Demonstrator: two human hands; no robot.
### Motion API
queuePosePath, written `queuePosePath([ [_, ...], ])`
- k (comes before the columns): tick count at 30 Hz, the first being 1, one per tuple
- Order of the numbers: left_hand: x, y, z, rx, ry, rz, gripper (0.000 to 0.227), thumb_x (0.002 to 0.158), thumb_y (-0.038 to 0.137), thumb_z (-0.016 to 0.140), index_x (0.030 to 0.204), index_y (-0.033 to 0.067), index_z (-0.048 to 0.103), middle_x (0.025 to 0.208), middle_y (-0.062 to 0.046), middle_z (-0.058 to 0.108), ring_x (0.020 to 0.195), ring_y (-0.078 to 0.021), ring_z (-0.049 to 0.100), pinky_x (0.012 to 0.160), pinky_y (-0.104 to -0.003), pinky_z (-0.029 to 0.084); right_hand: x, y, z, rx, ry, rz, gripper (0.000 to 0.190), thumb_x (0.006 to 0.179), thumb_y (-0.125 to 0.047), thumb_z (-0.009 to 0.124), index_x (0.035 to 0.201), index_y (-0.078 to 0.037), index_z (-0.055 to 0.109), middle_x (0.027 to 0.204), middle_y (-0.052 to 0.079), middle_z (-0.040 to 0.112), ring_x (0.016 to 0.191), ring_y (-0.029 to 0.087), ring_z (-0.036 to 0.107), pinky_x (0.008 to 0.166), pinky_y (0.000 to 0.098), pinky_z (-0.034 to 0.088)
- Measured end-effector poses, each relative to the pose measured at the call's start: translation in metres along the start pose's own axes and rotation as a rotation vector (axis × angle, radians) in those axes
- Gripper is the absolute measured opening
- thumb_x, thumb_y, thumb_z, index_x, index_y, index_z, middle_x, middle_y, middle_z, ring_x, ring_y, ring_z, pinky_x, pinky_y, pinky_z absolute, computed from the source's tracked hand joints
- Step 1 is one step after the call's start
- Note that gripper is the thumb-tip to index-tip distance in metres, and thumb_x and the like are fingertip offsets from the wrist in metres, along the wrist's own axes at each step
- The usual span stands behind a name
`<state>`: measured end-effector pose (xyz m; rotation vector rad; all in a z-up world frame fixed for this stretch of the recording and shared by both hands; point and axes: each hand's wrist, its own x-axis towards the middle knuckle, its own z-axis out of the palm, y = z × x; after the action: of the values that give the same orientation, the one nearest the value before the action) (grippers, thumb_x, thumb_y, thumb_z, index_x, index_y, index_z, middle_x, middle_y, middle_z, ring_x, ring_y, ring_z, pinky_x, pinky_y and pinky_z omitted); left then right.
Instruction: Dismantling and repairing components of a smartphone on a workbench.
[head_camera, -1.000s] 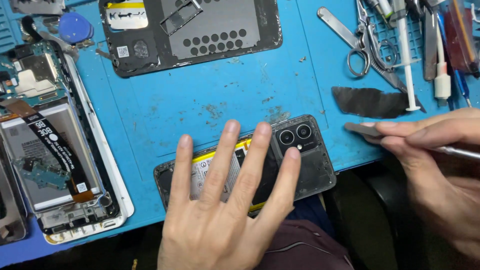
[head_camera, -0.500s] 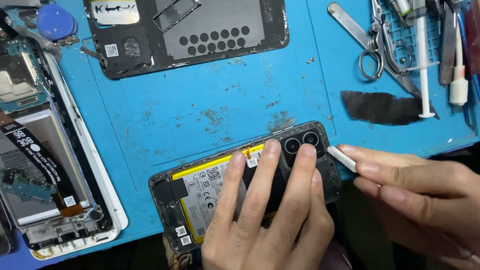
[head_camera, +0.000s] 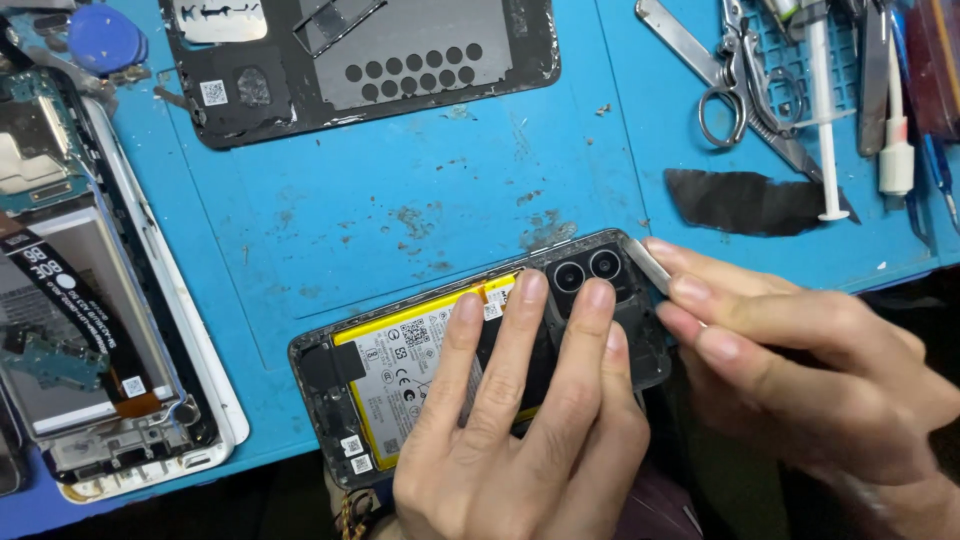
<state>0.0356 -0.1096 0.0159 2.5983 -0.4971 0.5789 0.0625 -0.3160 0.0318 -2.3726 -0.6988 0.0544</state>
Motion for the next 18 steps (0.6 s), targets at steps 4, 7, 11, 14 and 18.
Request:
queuePosePath([
  [4, -0.004, -0.001, 0.003, 0.01, 0.084, 0.001, 0.009, 0.093, 0.006, 0.086, 0.096, 0.0121, 0.079, 0.119, -0.008, 0.078, 0.115, -0.0313, 0.075, 0.097, -0.054, 0.062, -0.023, 0.029, 0.003, 0.301, -0.011, 0.089, 0.034, 0.079, -0.001, 0.074, 0.109, -0.012, 0.061, 0.12, 0.007, 0.066, 0.149, 0.042, 0.069, 0.126, 0.0458, 0.068],
  [7, -0.003, -0.001, 0.003, 0.012, 0.092, -0.001, 0.01, 0.093, 0.006, 0.086, 0.096, 0.0119, 0.079, 0.12, -0.008, 0.077, 0.115, -0.0311, 0.075, 0.098, -0.053, 0.063, -0.022, 0.028, 0.004, 0.266, 0.025, 0.13, 0.029, 0.082, 0.001, 0.074, 0.105, -0.013, 0.064, 0.117, 0.003, 0.067, 0.144, 0.037, 0.072, 0.118, 0.0381, 0.071],
  [11, -0.002, -0.001, 0.001, -0.016, 0.063, -0.019, 0.007, 0.095, 0.006, 0.083, 0.096, 0.011, 0.078, 0.12, -0.008, 0.078, 0.116, -0.031, 0.074, 0.099, -0.053, 0.063, -0.005, 0.011, -0.008, 0.237, -0.13, 0.162, 0.033, 0.076, 0.0, 0.068, 0.109, -0.003, 0.068, 0.127, 0.011, 0.065, 0.148, 0.04, 0.065, 0.122, 0.0465, 0.062],
  [14, 0.0, -0.001, -0.001, -0.019, 0.042, -0.019, 0.007, 0.095, 0.006, 0.083, 0.096, 0.0112, 0.079, 0.12, -0.007, 0.078, 0.116, -0.0309, 0.074, 0.099, -0.052, 0.062, 0.001, 0.013, -0.005, 0.215, -0.129, 0.115, 0.033, 0.076, 0.004, 0.07, 0.107, -0.008, 0.069, 0.127, 0.011, 0.064, 0.148, 0.04, 0.062, 0.125, 0.0478, 0.06],
  [18, 0.001, 0.0, 0.0, -0.009, 0.042, -0.037, 0.008, 0.094, 0.006, 0.084, 0.095, 0.0116, 0.079, 0.12, -0.006, 0.078, 0.117, -0.0298, 0.073, 0.1, -0.052, 0.061, -0.003, 0.025, -0.011, 0.258, -0.187, 0.102, 0.044, 0.071, -0.002, 0.074, 0.114, -0.01, 0.069, 0.129, 0.011, 0.066, 0.152, 0.04, 0.06, 0.128, 0.0515, 0.056],
])
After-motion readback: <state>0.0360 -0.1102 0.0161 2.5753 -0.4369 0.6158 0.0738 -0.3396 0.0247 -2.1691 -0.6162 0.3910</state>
